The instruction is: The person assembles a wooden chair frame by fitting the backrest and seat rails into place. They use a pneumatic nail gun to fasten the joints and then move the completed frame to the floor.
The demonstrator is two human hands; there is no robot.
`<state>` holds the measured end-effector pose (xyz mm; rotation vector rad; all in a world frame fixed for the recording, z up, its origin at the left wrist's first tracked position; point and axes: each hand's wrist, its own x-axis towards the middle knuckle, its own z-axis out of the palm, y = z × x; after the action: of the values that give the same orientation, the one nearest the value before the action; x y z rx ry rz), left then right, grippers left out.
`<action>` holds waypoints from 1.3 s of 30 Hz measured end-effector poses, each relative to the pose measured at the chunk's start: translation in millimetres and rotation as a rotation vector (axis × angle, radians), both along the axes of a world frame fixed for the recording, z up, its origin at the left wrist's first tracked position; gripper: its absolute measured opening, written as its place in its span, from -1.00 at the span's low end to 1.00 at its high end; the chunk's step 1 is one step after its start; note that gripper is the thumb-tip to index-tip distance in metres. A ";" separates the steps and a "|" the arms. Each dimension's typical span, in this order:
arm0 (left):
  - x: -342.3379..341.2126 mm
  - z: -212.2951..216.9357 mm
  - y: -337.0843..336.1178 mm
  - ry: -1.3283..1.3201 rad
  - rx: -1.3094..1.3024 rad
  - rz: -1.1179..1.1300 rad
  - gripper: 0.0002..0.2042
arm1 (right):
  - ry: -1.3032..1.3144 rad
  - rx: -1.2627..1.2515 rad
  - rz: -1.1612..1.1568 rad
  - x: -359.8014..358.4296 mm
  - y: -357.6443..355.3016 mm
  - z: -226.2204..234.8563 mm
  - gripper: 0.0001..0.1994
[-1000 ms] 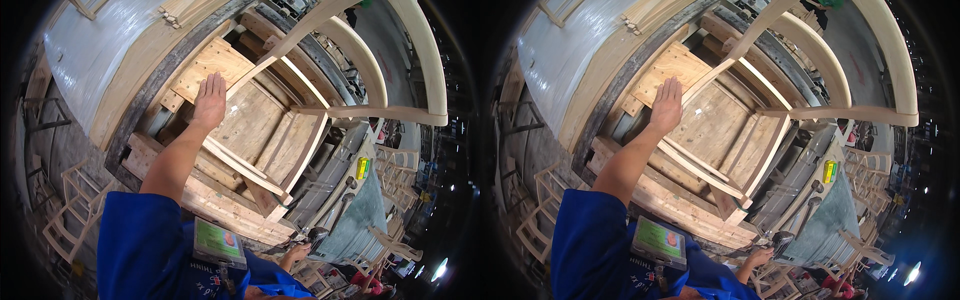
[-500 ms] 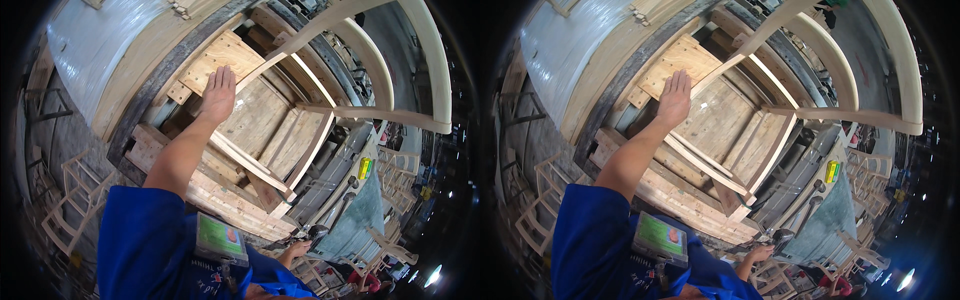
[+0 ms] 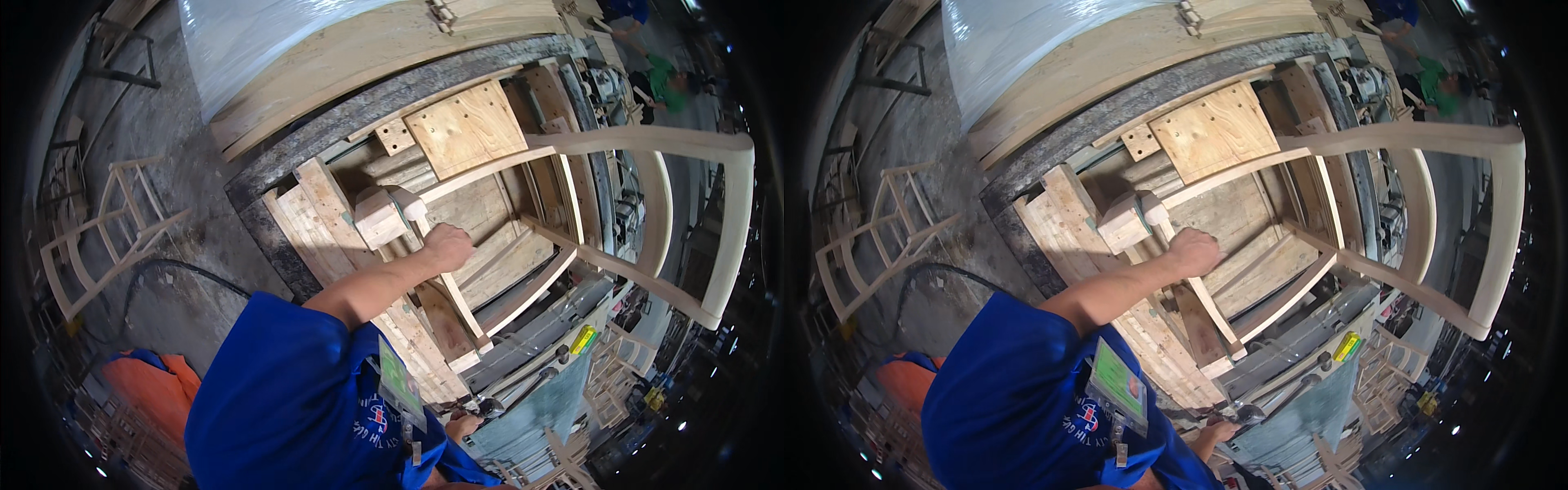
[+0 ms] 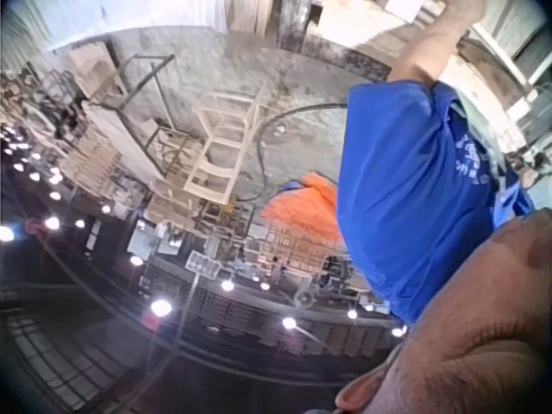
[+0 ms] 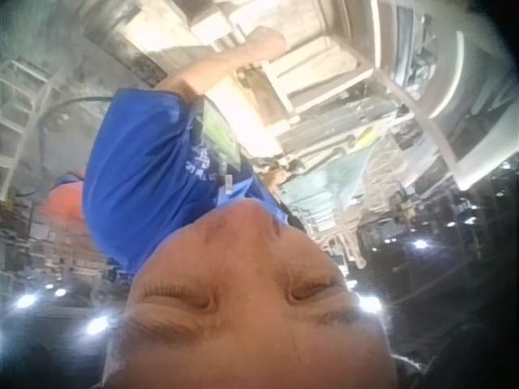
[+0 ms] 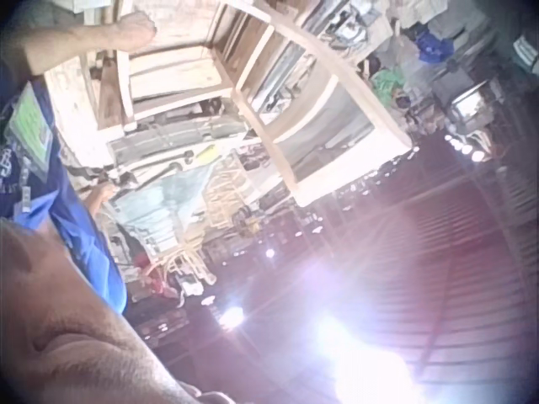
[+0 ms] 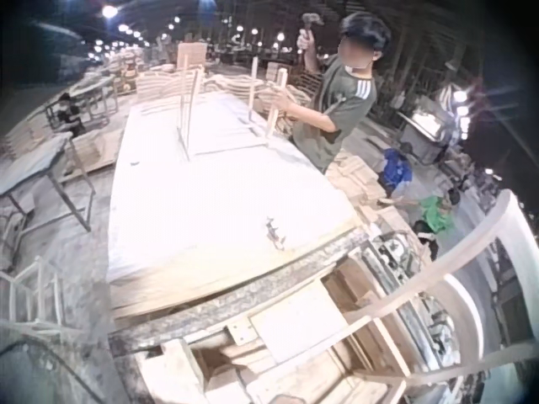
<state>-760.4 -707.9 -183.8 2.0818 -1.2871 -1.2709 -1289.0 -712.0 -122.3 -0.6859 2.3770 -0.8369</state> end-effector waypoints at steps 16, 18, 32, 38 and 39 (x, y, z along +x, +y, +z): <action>-6.8 -14.7 2.2 -0.074 -0.306 0.126 -0.80 | -0.089 0.049 -0.161 6.4 -1.6 9.6 -0.45; -6.0 -15.8 4.4 -0.086 -0.307 0.142 -0.80 | -0.108 0.044 -0.218 15.1 -9.6 4.6 -0.46; -16.4 -20.3 -0.3 -0.206 -0.361 0.189 -0.72 | 0.073 0.003 0.069 -15.3 -2.1 1.1 -0.43; -18.0 -7.1 -14.3 -0.342 -0.245 0.032 -0.77 | 0.291 0.029 0.193 -42.9 11.7 0.4 -0.36; -20.7 -10.1 -17.1 -0.365 -0.276 0.041 -0.76 | 0.314 0.031 0.193 -47.7 13.9 1.2 -0.36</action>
<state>-781.1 -725.0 -193.9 2.1831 -1.4634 -0.6665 -1336.7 -698.0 -121.1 -1.0827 2.5359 -0.6467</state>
